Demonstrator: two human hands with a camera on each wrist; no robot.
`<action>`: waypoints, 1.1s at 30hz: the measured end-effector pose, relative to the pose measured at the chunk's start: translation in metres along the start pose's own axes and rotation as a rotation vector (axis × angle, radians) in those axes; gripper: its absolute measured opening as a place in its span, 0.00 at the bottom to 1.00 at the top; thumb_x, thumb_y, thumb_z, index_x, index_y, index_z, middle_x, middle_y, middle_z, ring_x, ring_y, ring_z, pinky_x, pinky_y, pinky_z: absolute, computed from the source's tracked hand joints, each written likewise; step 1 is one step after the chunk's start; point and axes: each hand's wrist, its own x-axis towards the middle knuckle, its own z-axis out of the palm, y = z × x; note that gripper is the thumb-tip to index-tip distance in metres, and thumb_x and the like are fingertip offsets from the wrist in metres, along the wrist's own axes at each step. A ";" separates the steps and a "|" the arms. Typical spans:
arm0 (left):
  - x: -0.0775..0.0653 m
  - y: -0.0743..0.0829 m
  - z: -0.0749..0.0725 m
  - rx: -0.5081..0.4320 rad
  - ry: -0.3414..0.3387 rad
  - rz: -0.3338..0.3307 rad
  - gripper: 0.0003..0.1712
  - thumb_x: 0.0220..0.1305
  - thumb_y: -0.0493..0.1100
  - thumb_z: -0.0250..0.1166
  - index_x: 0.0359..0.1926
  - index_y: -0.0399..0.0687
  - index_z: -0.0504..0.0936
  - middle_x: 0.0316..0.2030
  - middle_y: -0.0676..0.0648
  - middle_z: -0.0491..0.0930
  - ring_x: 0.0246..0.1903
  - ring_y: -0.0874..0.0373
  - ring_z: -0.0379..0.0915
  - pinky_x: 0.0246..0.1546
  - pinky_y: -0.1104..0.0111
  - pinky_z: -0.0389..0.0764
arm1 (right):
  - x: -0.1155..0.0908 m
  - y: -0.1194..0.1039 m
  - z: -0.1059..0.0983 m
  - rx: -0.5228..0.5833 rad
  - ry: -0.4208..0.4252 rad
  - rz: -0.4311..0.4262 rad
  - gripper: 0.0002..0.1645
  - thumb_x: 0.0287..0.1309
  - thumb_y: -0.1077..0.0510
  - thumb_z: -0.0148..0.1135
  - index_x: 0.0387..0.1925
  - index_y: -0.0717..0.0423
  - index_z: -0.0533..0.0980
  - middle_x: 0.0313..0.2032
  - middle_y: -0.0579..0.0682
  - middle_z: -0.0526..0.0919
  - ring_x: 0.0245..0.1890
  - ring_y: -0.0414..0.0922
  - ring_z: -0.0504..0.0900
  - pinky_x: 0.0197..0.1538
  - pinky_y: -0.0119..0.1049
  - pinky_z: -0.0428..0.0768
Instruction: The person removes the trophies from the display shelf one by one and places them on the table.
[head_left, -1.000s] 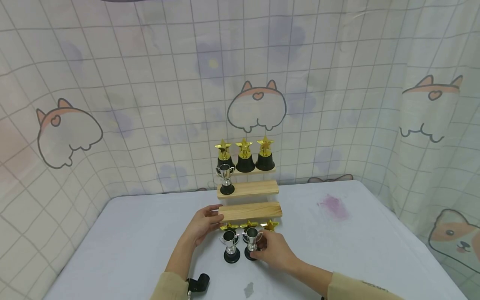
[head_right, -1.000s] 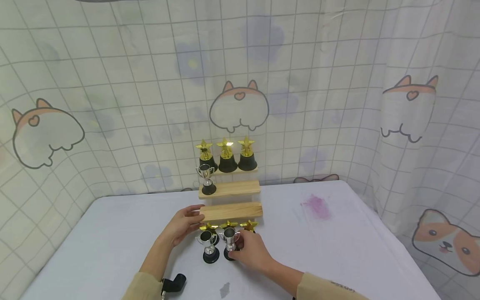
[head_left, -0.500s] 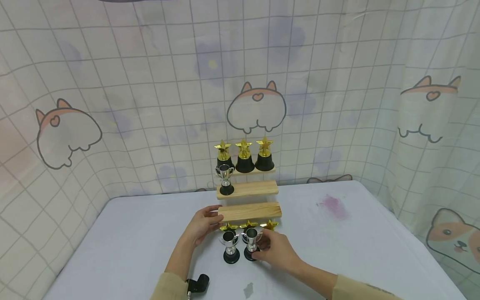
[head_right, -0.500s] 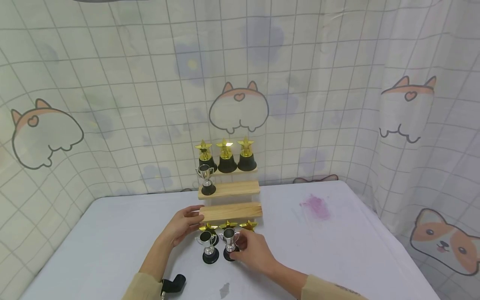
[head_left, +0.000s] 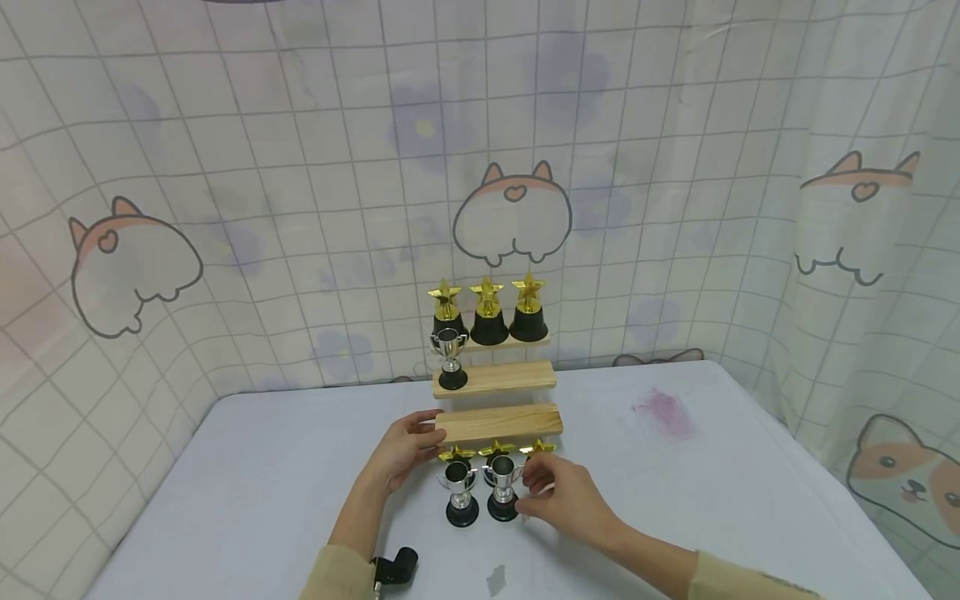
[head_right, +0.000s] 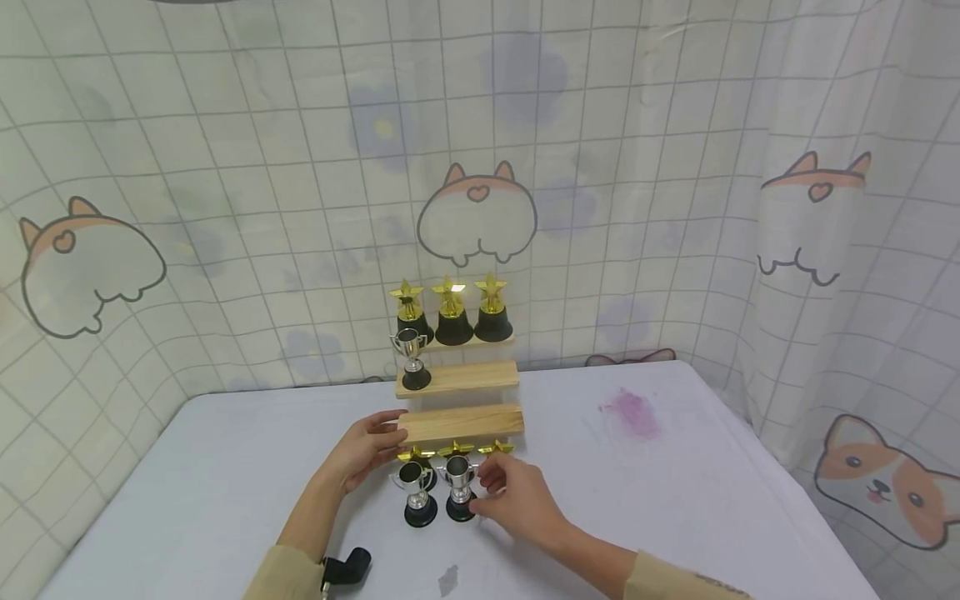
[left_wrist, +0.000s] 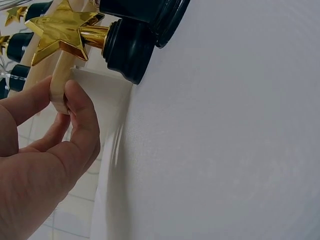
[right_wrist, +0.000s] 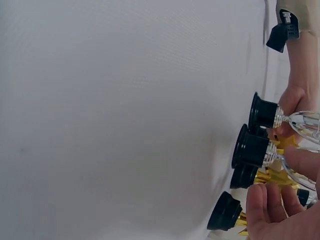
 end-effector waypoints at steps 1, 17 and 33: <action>0.000 0.000 0.000 -0.002 -0.001 -0.001 0.31 0.68 0.34 0.68 0.69 0.32 0.70 0.53 0.35 0.72 0.44 0.50 0.80 0.49 0.62 0.86 | 0.000 -0.001 -0.001 -0.005 -0.002 -0.004 0.20 0.46 0.67 0.80 0.40 0.62 0.78 0.37 0.53 0.83 0.39 0.53 0.83 0.41 0.32 0.85; 0.001 -0.002 0.000 -0.019 -0.007 -0.010 0.31 0.69 0.34 0.68 0.70 0.32 0.70 0.55 0.34 0.72 0.45 0.50 0.80 0.50 0.62 0.85 | 0.012 -0.002 -0.030 -0.097 0.046 -0.033 0.07 0.60 0.65 0.71 0.40 0.58 0.81 0.36 0.45 0.84 0.38 0.42 0.83 0.40 0.33 0.84; 0.000 -0.002 -0.001 -0.040 -0.012 -0.011 0.31 0.68 0.33 0.67 0.70 0.31 0.69 0.55 0.33 0.73 0.45 0.50 0.80 0.49 0.63 0.85 | 0.058 -0.034 -0.042 -0.045 0.115 -0.023 0.09 0.65 0.63 0.69 0.45 0.60 0.80 0.39 0.47 0.84 0.42 0.45 0.82 0.48 0.38 0.83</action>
